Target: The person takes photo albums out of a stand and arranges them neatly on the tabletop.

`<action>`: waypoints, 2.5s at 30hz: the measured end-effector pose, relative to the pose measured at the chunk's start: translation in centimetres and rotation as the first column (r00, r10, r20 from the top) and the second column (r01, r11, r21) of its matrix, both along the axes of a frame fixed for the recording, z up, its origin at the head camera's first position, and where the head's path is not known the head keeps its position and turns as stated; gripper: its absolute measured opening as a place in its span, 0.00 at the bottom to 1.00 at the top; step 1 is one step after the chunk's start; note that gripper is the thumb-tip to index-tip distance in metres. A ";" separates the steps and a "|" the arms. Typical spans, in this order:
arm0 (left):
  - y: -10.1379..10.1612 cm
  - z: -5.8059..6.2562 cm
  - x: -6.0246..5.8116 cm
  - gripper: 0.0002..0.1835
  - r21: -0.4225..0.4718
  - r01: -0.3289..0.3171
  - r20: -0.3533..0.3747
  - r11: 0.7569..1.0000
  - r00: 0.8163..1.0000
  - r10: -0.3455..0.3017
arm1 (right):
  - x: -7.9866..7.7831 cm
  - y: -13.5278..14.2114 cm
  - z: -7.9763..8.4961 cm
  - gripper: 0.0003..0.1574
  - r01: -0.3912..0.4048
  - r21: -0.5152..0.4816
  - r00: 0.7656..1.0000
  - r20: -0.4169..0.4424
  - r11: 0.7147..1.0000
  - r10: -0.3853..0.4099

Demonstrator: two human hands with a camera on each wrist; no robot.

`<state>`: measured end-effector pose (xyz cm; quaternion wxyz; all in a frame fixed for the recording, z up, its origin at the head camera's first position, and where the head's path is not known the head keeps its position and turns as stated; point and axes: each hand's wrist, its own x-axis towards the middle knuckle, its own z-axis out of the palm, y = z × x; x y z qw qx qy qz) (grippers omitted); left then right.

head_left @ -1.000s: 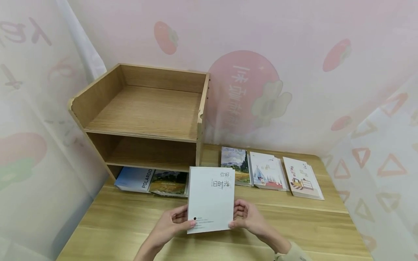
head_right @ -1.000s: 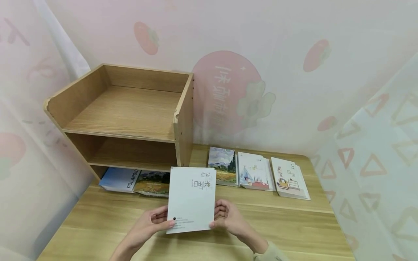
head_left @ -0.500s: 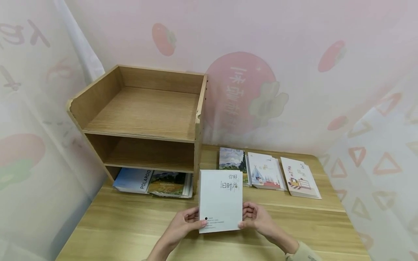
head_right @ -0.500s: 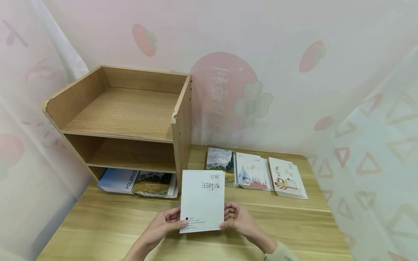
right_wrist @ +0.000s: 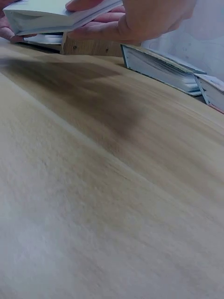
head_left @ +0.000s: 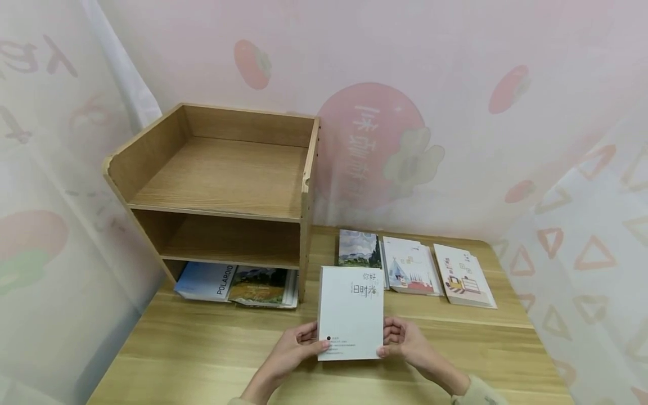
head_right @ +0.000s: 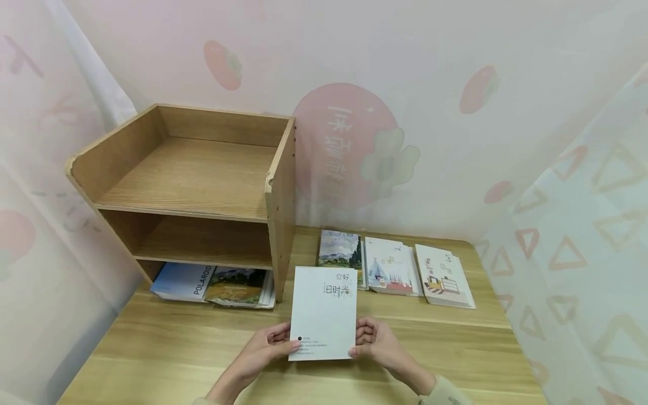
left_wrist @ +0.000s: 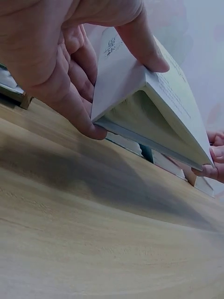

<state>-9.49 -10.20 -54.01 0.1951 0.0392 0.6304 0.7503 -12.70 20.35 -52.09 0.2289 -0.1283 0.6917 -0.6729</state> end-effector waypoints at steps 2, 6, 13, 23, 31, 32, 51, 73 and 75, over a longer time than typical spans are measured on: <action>0.2 0.0 -0.1 0.41 -0.001 -0.002 0.012 1.000 1.000 0.002 | -0.1 0.1 0.0 0.33 0.003 0.007 1.000 0.002 1.000 -0.003; 0.4 -0.1 -0.2 0.41 -0.001 -0.007 0.026 1.000 1.000 0.007 | -0.2 0.2 0.0 0.34 0.010 0.022 1.000 0.012 1.000 -0.010; 0.5 -0.2 -0.4 0.41 0.005 -0.005 0.015 1.000 1.000 0.005 | -0.2 0.3 0.0 0.33 0.023 0.026 0.999 0.033 0.999 -0.024; 0.5 0.0 -0.4 0.41 0.003 -0.018 0.030 1.000 0.999 0.018 | -0.2 0.2 -0.2 0.32 0.031 0.034 0.999 0.025 0.999 -0.032; 0.5 0.1 -0.1 0.40 0.033 -0.003 0.034 0.999 0.999 0.001 | -0.2 0.5 -0.2 0.32 0.009 -0.009 0.998 0.066 1.000 -0.008; 0.6 0.1 -0.1 0.39 0.045 0.003 0.037 0.999 0.999 -0.005 | 0.0 0.6 -0.1 0.32 0.006 -0.017 0.997 0.080 1.000 -0.004; 0.7 0.9 0.5 0.23 -0.067 0.086 0.151 0.994 0.986 -0.075 | 0.5 1.2 -0.5 0.23 -0.098 0.016 0.980 0.178 0.995 0.093; -0.6 0.8 -0.4 0.17 -0.162 0.124 0.188 0.979 0.978 -0.093 | -0.6 -0.4 -1.2 0.16 -0.061 0.040 0.954 0.298 0.997 0.046; -0.6 0.7 -0.4 0.17 -0.163 0.120 0.197 0.979 0.976 -0.087 | -0.7 -0.5 -1.3 0.15 -0.055 0.042 0.952 0.304 0.998 0.039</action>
